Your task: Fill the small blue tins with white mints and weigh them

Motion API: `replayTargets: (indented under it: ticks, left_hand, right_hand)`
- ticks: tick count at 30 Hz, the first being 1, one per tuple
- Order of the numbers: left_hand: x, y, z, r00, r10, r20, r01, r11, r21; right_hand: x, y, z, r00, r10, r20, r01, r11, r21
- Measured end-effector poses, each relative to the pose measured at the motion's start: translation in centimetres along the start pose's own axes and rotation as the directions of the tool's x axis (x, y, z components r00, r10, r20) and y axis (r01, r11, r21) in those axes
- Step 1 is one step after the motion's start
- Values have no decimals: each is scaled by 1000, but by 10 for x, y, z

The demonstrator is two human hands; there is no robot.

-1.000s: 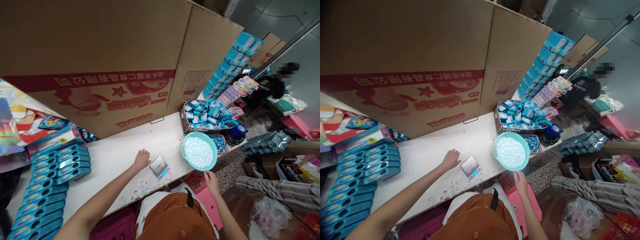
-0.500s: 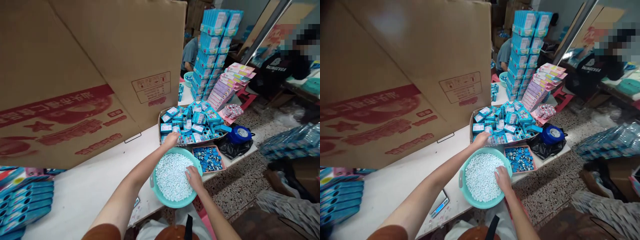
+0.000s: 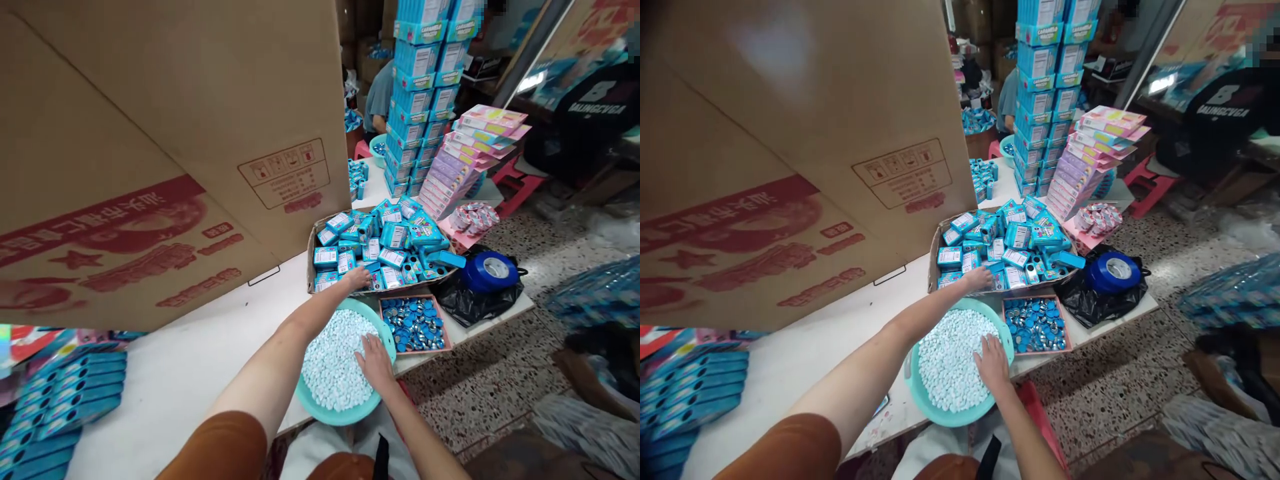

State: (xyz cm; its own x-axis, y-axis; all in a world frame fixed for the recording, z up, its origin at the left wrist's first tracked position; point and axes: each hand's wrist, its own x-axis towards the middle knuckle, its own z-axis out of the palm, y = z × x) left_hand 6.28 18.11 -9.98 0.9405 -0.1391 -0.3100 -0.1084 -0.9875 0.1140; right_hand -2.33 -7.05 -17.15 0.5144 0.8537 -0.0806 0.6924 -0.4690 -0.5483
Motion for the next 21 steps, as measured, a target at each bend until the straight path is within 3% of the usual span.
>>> replayTargets:
  ticks: [5, 8, 10, 11, 13, 14, 15, 17, 18, 21]
  left_hand:
    - [0, 1, -17, 997, -56, -50, 53, 998, -44]
    - [-30, -15, -35, 981, -136, -140, 118, 985, -129]
    - [-67, -21, -46, 902, -290, -320, 188, 930, -315]
    - [-90, -20, -51, 820, -408, -400, 211, 866, -453]
    - [-138, -6, -57, 597, -683, -421, 171, 621, -765]
    - [-163, 6, -58, 521, -783, -341, 89, 447, -890]
    - [-186, 20, -56, 480, -846, -233, -17, 257, -966]
    - [-227, 53, -47, 517, -855, -37, -199, -77, -977]
    - [-244, 68, -39, 541, -841, 16, -265, -189, -945]
    - [-278, 105, -13, 573, -816, 73, -379, -343, -859]
  right_hand:
    - [16, 0, 5, 998, 33, -59, -35, 998, -46]
    - [26, -6, 5, 998, 61, -28, -64, 989, -134]
    - [31, -11, 4, 996, 84, 0, -82, 978, -194]
    - [31, -13, 4, 996, 90, 8, -86, 974, -210]
    - [30, -20, 7, 996, 87, 16, -82, 973, -214]
    - [28, -23, 9, 996, 87, 23, -80, 976, -203]
    - [27, -27, 12, 995, 94, 30, -87, 979, -185]
    - [24, -35, 17, 988, 142, 61, -133, 982, -131]
    - [25, -38, 20, 980, 179, 87, -171, 980, -100]
    - [31, -42, 23, 936, 292, 195, -297, 955, -6]
